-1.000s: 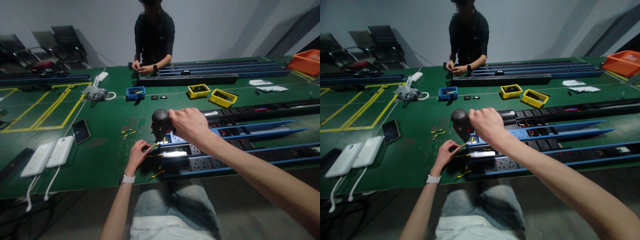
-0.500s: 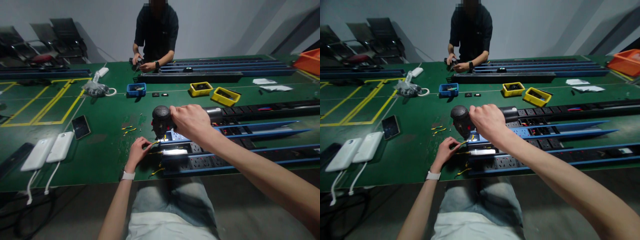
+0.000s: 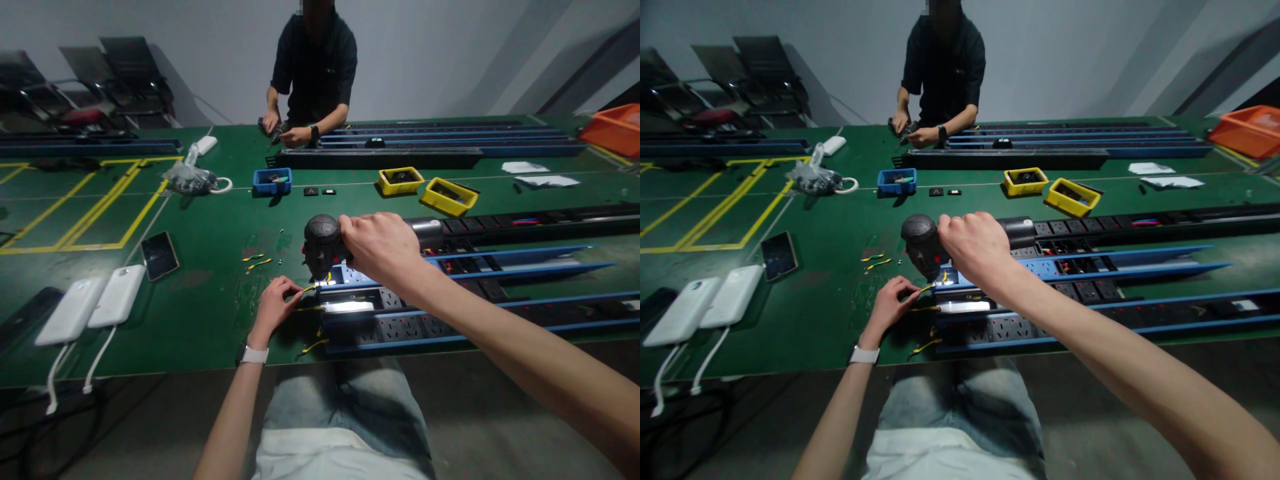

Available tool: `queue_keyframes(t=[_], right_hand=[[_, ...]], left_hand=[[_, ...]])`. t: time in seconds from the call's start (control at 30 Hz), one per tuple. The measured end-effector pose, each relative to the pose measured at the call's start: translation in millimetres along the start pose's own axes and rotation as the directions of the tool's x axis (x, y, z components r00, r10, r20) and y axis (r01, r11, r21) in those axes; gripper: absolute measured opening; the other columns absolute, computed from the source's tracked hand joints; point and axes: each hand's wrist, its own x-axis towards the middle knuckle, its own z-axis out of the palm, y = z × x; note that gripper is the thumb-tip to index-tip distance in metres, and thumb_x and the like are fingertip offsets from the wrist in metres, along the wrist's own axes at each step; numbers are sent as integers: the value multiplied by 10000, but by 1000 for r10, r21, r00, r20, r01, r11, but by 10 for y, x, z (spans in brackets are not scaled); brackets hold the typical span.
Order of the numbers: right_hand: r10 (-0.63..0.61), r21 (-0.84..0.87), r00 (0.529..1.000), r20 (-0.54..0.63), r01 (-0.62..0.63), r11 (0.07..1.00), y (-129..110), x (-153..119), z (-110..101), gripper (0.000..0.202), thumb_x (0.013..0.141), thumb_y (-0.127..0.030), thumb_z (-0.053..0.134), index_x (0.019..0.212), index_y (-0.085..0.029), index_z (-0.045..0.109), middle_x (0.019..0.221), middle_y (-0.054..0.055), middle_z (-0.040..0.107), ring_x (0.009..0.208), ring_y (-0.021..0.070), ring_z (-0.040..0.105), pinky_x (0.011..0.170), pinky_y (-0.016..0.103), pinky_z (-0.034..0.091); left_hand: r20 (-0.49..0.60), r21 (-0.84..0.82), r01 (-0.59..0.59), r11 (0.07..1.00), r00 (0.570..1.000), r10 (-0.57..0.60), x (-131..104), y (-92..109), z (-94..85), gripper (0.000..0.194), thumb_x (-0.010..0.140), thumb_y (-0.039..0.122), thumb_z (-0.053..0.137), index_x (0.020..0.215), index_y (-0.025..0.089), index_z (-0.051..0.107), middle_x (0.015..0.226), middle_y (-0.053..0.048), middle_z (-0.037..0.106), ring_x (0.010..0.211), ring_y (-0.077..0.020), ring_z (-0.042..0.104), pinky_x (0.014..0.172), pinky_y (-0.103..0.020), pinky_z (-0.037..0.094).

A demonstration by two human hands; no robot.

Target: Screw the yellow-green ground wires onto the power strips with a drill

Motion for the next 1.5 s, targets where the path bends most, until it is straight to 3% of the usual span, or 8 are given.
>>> queue_keyframes(t=[1.03,1.5], right_hand=[[0,-10,1000,28,0,1000,12,-7,-19,174,839,-234,497,974,-163,580,816,113,712,712,215,670,573,297,173],[17,-19,999,27,-17,1000,34,-16,2,180,830,-232,500,980,-166,576,836,112,714,714,225,676,567,298,166]], left_hand=[[-8,-8,-8,1000,1000,8,-1,3,-4,208,919,401,610,888,221,709,910,-35,649,873,-174,585,823,-316,453],[-23,-1,-16,1000,1000,16,-3,24,-3,183,919,375,616,882,218,704,907,-28,654,886,-170,589,890,-330,441]])
